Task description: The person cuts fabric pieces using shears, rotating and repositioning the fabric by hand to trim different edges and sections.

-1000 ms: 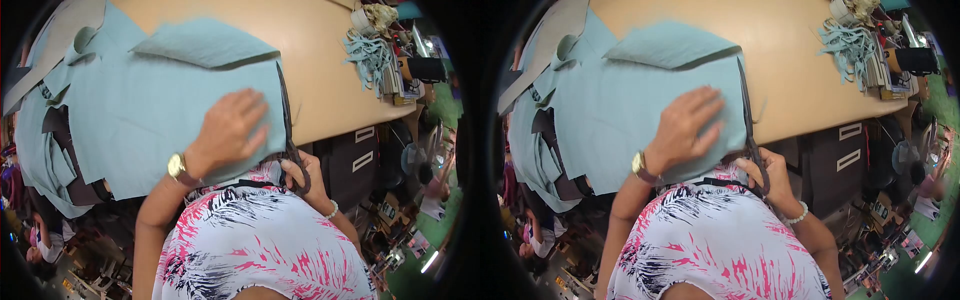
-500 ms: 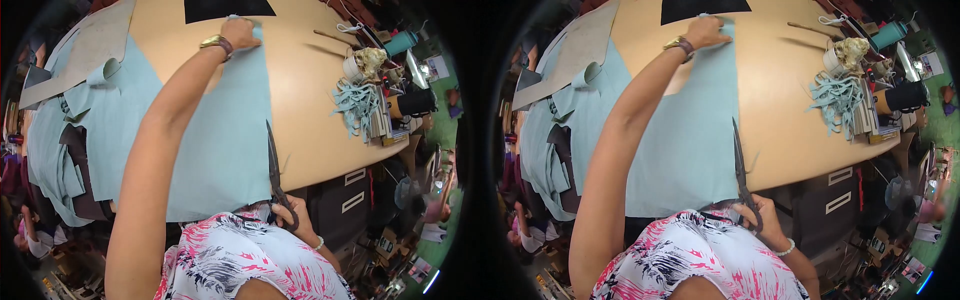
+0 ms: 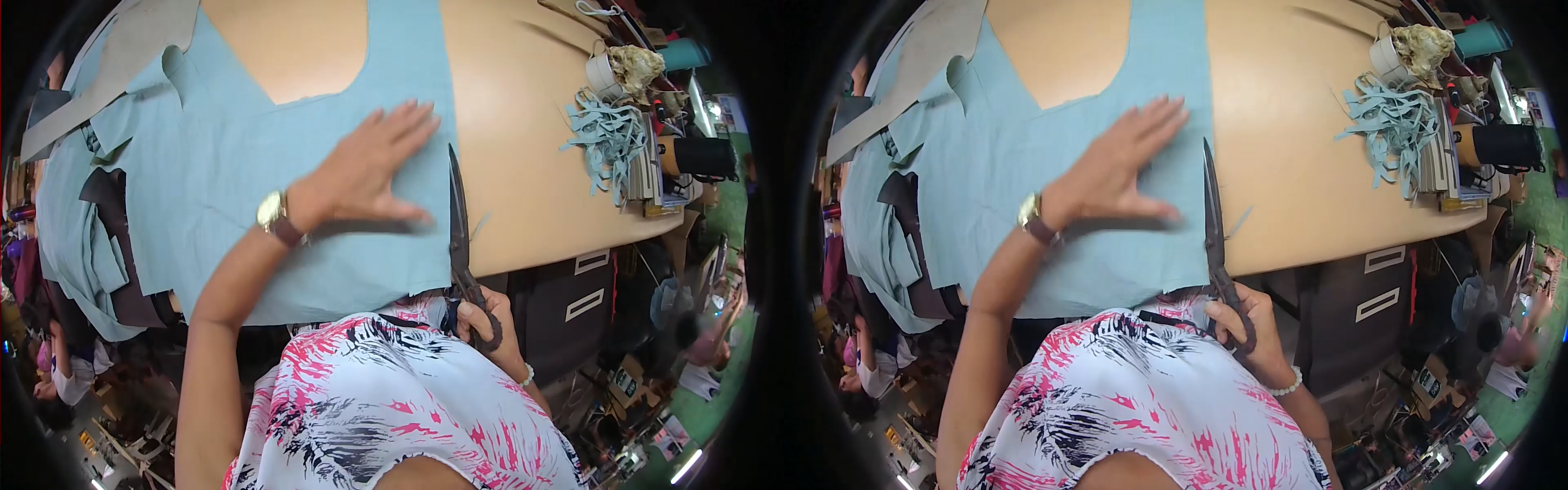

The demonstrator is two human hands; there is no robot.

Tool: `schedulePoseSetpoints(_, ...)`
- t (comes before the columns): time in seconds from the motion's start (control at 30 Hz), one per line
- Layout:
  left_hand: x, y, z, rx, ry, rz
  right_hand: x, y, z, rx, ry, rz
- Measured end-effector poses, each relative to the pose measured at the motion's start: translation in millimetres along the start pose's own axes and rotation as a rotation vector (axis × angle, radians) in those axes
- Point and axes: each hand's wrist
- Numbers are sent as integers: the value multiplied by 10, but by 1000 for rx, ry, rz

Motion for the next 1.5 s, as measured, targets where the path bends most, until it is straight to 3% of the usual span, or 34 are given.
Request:
schedulePoseSetpoints(0.07,136,-209,-216,-40,72,76,-14,-26,-8,8,-2,12)
schedulePoseSetpoints(0.27,282,-357,-313,-122,8,111,-40,-60,-73,13,-4,-33)
schedulePoseSetpoints(0.9,322,-534,-413,-125,-64,153,118,-119,58,-106,-10,-26)
schedulePoseSetpoints(1.5,344,-538,-426,-116,-58,177,136,-196,-6,-45,-46,29)
Point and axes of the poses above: each hand's wrist, its own z-axis towards the middle knuckle, its own x-axis out of the palm, y = z × x, and after that the axes turned 2 degrees about z, right-handed
